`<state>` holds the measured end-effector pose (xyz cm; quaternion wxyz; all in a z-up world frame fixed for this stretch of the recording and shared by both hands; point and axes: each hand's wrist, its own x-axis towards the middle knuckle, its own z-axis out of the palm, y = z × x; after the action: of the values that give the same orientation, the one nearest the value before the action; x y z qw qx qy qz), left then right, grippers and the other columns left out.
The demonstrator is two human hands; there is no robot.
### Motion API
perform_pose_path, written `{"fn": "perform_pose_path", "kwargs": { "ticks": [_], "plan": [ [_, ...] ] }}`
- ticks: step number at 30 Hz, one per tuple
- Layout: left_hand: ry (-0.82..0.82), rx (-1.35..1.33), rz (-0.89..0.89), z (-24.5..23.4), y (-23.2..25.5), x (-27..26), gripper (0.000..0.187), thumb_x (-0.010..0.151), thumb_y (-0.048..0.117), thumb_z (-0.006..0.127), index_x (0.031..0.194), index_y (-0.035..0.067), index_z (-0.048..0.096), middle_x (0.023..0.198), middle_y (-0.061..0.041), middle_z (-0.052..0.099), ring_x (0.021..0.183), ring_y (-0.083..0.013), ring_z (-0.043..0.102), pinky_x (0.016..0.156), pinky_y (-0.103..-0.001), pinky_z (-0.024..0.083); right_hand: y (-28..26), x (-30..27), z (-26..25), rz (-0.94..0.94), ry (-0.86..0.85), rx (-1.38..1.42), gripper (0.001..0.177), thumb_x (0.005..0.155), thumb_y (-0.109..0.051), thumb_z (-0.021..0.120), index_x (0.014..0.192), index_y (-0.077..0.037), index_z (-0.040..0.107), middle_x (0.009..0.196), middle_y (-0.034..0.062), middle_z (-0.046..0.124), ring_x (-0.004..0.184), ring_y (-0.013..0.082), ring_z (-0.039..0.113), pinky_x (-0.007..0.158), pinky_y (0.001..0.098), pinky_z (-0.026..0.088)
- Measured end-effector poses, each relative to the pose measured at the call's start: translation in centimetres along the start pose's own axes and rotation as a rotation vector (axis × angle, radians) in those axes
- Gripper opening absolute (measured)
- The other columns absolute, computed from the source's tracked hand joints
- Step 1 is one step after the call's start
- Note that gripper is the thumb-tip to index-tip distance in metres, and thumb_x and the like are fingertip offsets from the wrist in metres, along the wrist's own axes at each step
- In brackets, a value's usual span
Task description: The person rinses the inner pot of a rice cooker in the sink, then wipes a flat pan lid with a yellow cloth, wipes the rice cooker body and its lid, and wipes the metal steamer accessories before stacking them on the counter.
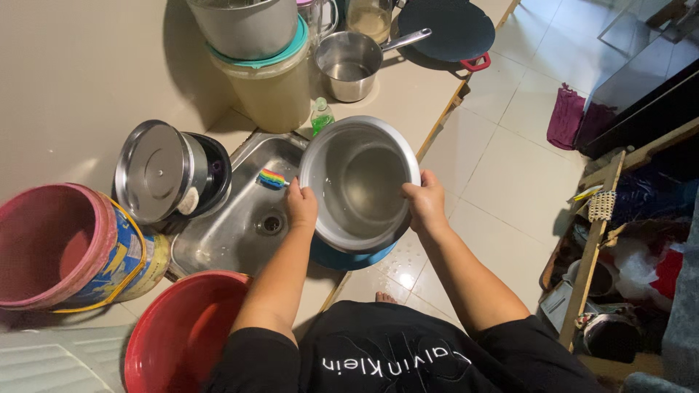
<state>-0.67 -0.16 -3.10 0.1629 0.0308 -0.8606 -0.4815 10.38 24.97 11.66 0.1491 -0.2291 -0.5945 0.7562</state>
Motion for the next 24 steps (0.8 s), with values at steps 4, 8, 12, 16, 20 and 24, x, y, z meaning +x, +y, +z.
{"fn": "perform_pose_path", "kwargs": {
  "ticks": [4, 8, 12, 16, 20, 24],
  "plan": [
    [0.006, -0.055, -0.052, 0.0, 0.0, 0.1, 0.046, 0.092, 0.020, 0.050, 0.129, -0.003, 0.064, 0.118, -0.029, 0.068, 0.108, -0.0436, 0.067, 0.096, -0.047, 0.052, -0.2, -0.3, 0.0, 0.005, -0.003, 0.014, 0.035, 0.069, 0.009, 0.062, 0.103, 0.000, 0.059, 0.086, 0.0080, 0.062, 0.074, 0.0168, 0.058, 0.064, 0.0303, 0.050],
    [0.002, -0.103, -0.077, 0.2, -0.7, 0.2, 0.044, 0.093, 0.020, 0.050, 0.129, -0.001, 0.065, 0.120, -0.027, 0.069, 0.110, -0.0419, 0.067, 0.097, -0.046, 0.052, -0.3, -0.4, 0.2, 0.006, 0.009, -0.022, 0.035, 0.068, 0.009, 0.061, 0.102, 0.000, 0.059, 0.085, 0.0079, 0.061, 0.073, 0.0165, 0.058, 0.063, 0.0304, 0.050],
    [0.020, -0.123, -0.026, 0.4, -1.6, 0.4, 0.043, 0.095, 0.018, 0.049, 0.131, -0.001, 0.064, 0.125, -0.027, 0.067, 0.115, -0.0415, 0.065, 0.100, -0.046, 0.051, -0.3, -0.3, 0.1, 0.025, 0.007, -0.009, 0.034, 0.069, 0.009, 0.061, 0.102, 0.000, 0.059, 0.084, 0.0085, 0.060, 0.071, 0.0174, 0.057, 0.061, 0.0306, 0.049],
    [0.005, -0.151, -0.079, 0.2, -1.1, 0.5, 0.039, 0.098, 0.022, 0.053, 0.129, 0.000, 0.064, 0.120, -0.023, 0.069, 0.110, -0.0349, 0.067, 0.096, -0.042, 0.052, -0.3, -0.3, 0.3, 0.011, -0.003, -0.008, 0.032, 0.070, 0.008, 0.061, 0.101, -0.001, 0.059, 0.084, 0.0071, 0.060, 0.072, 0.0163, 0.057, 0.062, 0.0297, 0.049],
    [0.011, -0.285, -0.253, -0.1, 0.2, 0.9, 0.036, 0.094, 0.027, 0.061, 0.118, 0.002, 0.068, 0.107, -0.015, 0.074, 0.099, -0.0260, 0.071, 0.090, -0.037, 0.054, 0.0, -0.2, 0.2, 0.028, 0.000, -0.013, 0.031, 0.070, 0.008, 0.061, 0.100, -0.001, 0.059, 0.084, 0.0069, 0.059, 0.071, 0.0164, 0.056, 0.061, 0.0301, 0.049],
    [-0.006, -0.311, -0.302, -0.2, 0.1, 1.3, 0.037, 0.093, 0.031, 0.064, 0.116, 0.002, 0.070, 0.101, -0.012, 0.076, 0.094, -0.0236, 0.071, 0.088, -0.036, 0.055, 0.4, 0.1, 0.3, 0.010, -0.008, -0.008, 0.034, 0.069, 0.009, 0.061, 0.101, -0.002, 0.059, 0.085, 0.0066, 0.060, 0.072, 0.0160, 0.057, 0.062, 0.0297, 0.049]
  ]
}}
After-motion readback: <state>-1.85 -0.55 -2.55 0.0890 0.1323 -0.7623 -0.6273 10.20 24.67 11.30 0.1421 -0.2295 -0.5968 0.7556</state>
